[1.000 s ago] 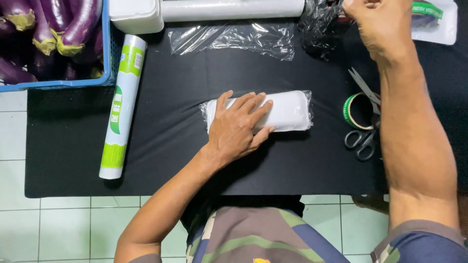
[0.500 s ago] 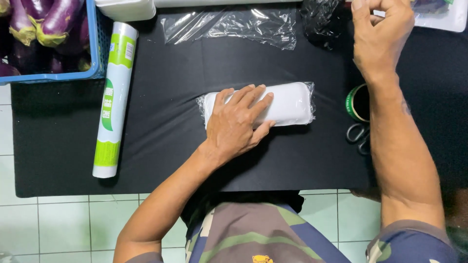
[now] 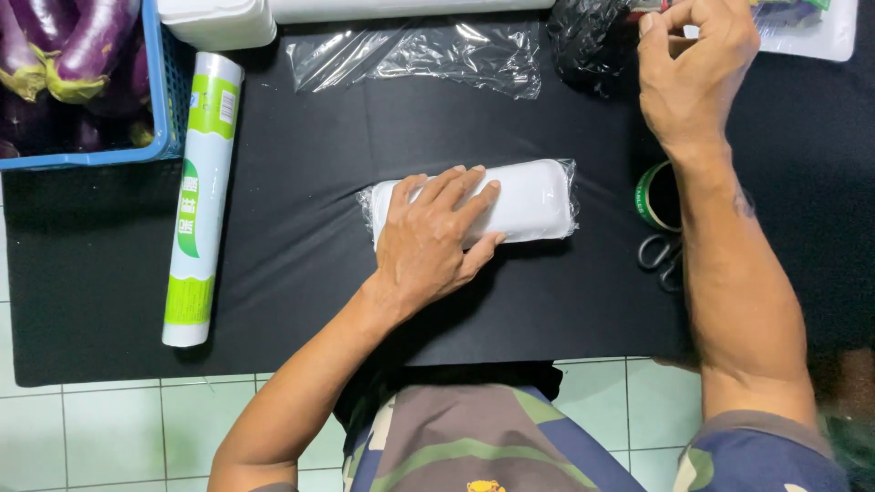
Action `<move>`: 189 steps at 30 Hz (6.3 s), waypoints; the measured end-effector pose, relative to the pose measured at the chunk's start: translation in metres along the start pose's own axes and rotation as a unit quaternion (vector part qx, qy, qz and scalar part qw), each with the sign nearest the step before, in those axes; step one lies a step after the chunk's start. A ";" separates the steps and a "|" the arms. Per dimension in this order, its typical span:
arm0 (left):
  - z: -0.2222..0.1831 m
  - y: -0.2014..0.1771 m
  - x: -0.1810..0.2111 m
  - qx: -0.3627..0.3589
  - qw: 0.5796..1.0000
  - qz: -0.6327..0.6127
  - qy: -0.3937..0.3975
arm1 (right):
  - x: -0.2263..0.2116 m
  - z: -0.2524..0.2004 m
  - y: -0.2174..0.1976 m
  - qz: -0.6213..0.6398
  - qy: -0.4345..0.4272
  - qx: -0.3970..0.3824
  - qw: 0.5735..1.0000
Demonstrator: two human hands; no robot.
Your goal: Wrapping individual eggplants in plastic sleeves and sealing them with tape for retail sale.
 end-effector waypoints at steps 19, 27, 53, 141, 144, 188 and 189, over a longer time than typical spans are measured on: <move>0.003 0.005 -0.005 -0.051 0.998 -0.045 -0.019 | -0.154 -0.112 0.014 0.202 0.023 -0.150 0.968; 0.003 0.004 -0.007 -0.077 0.995 -0.056 -0.012 | -0.143 -0.124 0.021 0.166 -0.035 -0.076 0.983; 0.003 0.006 -0.006 -0.072 0.993 -0.086 -0.027 | -0.101 -0.069 0.034 0.131 0.180 -0.195 0.955; -0.016 -0.069 -0.051 0.175 0.981 -0.040 0.068 | -0.156 0.005 0.063 0.172 0.101 -0.568 0.799; -0.014 -0.076 -0.042 0.176 0.978 0.047 0.103 | -0.160 0.008 0.062 0.168 0.087 -0.562 0.805; -0.032 -0.069 -0.047 0.253 0.959 -0.120 0.031 | -0.197 -0.014 0.067 0.227 -0.100 -0.292 0.924; -0.033 -0.066 -0.048 0.253 0.960 -0.121 0.031 | -0.199 -0.014 0.066 0.228 -0.099 -0.293 0.923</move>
Point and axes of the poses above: each hand's wrist, its own z-axis towards the middle knuckle, its own y-axis out of the palm, x = y × z, the point moved 6 cm from there along z, towards the middle knuckle, and after that the axes turned 4 degrees about -x, right-handed, at the moved point
